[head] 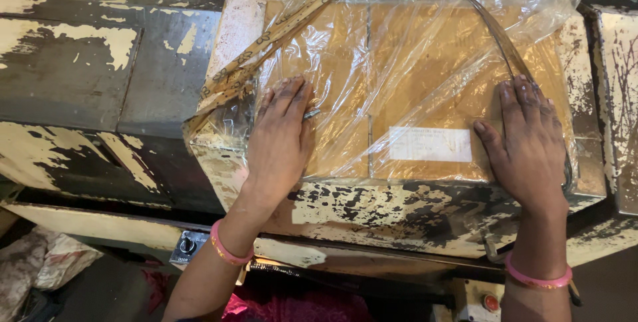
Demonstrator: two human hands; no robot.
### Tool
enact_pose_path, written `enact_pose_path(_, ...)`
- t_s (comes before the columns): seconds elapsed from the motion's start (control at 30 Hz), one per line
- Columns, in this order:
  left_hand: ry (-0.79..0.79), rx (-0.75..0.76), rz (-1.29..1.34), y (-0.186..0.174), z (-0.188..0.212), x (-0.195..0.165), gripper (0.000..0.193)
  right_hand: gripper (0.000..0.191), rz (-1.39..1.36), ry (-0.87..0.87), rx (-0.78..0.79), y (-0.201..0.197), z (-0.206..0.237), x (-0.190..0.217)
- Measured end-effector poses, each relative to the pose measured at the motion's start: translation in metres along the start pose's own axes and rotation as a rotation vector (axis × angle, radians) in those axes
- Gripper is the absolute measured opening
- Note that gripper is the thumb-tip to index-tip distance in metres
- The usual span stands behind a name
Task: The person operates a strapping machine to secure a cardboard box. They repeatedly place a metal strap over the box, feed it into the machine, and activate the mechanism to tighten and seal the strap. The person then removes the excess strap and places it into a green bin.
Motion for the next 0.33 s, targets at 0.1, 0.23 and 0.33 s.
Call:
enact_pose_path(0.1, 0.001, -0.002, 0.001, 0.0007, -0.0001, 0.0001, 0.054, 0.065, -0.008, 0.007, 0.002, 0.0007, -0.0003, -0.0003)
enact_pose_path(0.23, -0.005, 0.005, -0.005, -0.0010, -0.0006, 0.0009, 0.054, 0.065, -0.011, 0.004, 0.000, -0.0013, -0.0006, 0.0014)
enact_pose_path(0.33, -0.018, 0.015, 0.004, -0.0009, -0.0004, 0.0016, 0.054, 0.065, -0.012, 0.009, 0.003, -0.0012, -0.0011, 0.0018)
Point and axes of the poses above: each hand's wrist, its own z-axis away from the middle knuckle, its own y-axis out of the palm, x = y × z, the point moved 2 cm from there along -z, towards the middle knuckle, and after that the axes turned 11 degrees about -y, right-handed, at the moved point
